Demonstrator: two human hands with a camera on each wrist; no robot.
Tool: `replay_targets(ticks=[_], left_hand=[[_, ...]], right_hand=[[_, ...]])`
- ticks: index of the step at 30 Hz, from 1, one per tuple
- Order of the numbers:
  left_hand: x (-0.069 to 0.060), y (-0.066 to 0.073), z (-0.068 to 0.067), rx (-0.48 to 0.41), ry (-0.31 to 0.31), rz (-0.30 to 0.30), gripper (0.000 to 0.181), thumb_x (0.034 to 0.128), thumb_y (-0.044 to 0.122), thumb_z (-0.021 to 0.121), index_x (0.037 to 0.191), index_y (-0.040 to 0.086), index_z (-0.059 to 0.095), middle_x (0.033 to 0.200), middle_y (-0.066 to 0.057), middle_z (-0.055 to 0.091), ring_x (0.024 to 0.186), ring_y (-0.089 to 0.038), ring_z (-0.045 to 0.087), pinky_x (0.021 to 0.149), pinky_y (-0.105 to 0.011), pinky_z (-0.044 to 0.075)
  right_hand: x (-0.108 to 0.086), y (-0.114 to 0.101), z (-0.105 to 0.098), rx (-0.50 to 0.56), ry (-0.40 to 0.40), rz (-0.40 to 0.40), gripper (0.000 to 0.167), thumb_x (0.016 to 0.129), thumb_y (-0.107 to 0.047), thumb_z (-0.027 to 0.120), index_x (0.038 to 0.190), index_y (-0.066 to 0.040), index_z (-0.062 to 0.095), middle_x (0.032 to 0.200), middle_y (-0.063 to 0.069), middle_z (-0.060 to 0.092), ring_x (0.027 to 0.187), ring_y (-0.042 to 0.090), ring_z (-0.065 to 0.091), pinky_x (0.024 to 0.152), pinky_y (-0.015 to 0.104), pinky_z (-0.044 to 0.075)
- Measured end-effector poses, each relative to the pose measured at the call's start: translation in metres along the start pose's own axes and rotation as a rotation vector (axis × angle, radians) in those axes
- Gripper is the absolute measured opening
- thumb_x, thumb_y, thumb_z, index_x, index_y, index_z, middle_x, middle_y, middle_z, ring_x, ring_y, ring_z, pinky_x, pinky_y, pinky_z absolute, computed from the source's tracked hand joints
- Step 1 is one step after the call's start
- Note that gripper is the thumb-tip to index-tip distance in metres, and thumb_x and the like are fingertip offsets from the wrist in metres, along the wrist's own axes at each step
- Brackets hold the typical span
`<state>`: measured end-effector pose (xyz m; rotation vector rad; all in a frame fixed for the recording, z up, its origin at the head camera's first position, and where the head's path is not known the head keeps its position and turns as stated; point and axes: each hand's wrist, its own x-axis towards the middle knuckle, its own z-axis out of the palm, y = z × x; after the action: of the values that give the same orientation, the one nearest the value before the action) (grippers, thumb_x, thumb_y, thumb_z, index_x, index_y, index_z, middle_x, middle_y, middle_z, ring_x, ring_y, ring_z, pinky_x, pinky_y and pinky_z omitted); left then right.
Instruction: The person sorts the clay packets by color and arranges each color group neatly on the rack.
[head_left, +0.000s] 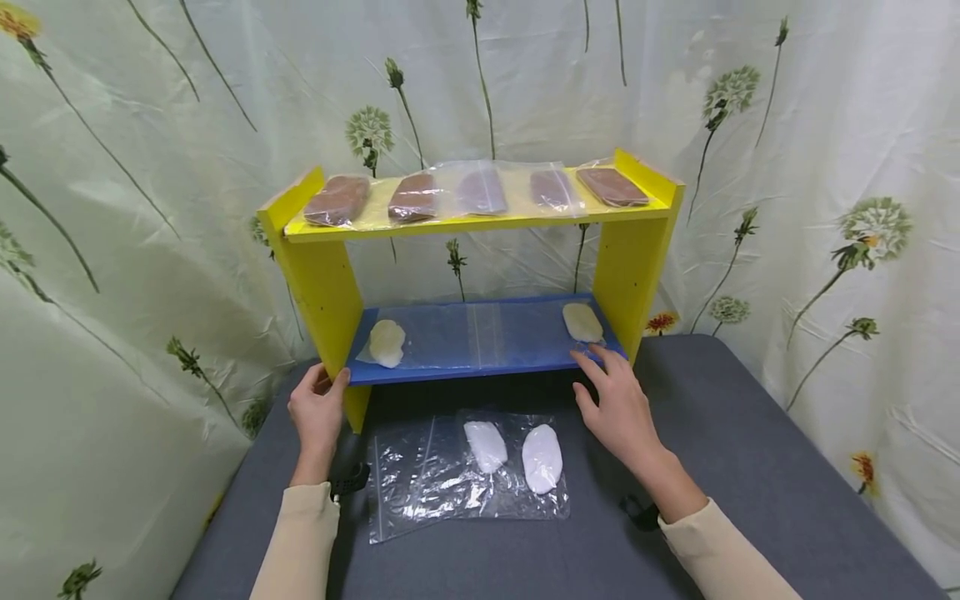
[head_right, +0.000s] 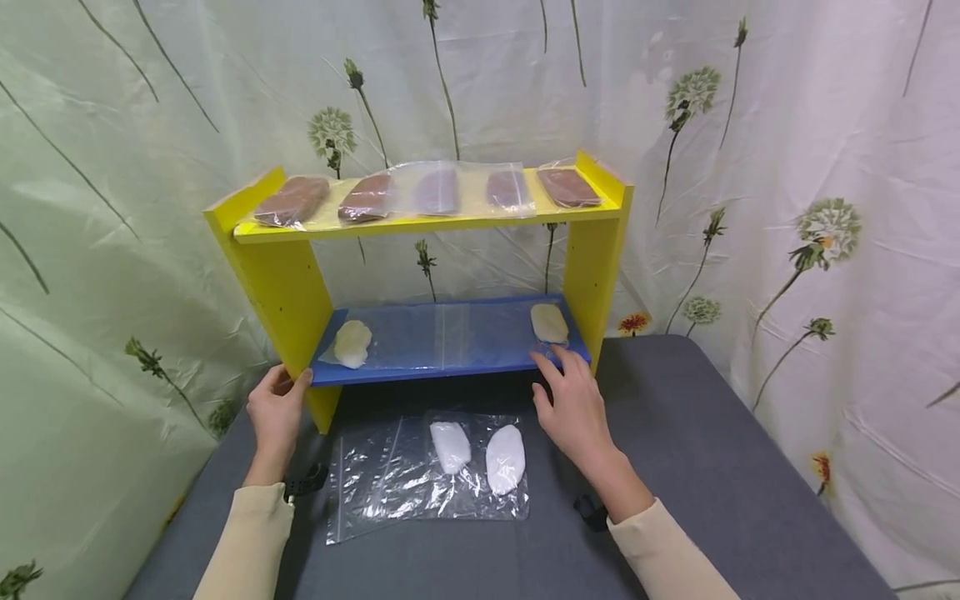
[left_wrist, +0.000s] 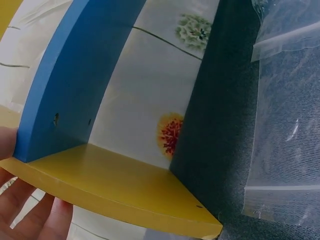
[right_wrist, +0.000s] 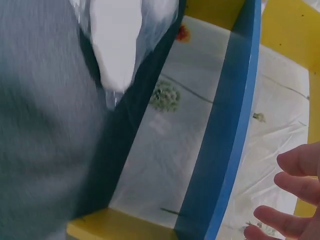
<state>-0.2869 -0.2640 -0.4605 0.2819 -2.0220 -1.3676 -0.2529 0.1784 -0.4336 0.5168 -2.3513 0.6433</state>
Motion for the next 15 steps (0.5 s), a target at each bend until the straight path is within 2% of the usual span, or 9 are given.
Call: replay_targets(ticks=[4,8,15], left_hand=[[0.002,0.003,0.003,-0.004,0.001,-0.004,0.042,0.0941,0.038,0.072,0.128,0.012,0.07,0.117,-0.01,0.07,0.105,-0.024,0.065,0.093,-0.049,0.054],[0.001,0.005,0.005,-0.025,0.013,0.001,0.044,0.0937,0.036,0.072,0.13,0.012,0.069,0.12,-0.01,0.069,0.107,-0.025,0.065,0.094,-0.05,0.053],[-0.003,0.008,0.003,-0.087,0.084,0.004,0.042,0.0918,0.031,0.076,0.131,0.018,0.069,0.122,-0.005,0.07,0.109,-0.023,0.065,0.095,-0.044,0.054]], right_hand=[[-0.011,-0.008,0.003,0.032,-0.002,0.036,0.047,0.091,-0.013,0.072,0.138,-0.012,0.063,0.141,0.018,0.053,0.127,0.039,0.049,0.088,0.06,0.052],[-0.021,-0.013,0.011,0.067,-0.039,0.09,0.048,0.091,-0.014,0.074,0.138,-0.014,0.063,0.137,0.015,0.056,0.121,0.037,0.055,0.088,0.059,0.052],[-0.035,-0.018,0.025,0.118,-0.137,0.196,0.049,0.091,-0.015,0.074,0.139,-0.016,0.063,0.133,0.012,0.058,0.112,0.033,0.062,0.084,0.055,0.054]])
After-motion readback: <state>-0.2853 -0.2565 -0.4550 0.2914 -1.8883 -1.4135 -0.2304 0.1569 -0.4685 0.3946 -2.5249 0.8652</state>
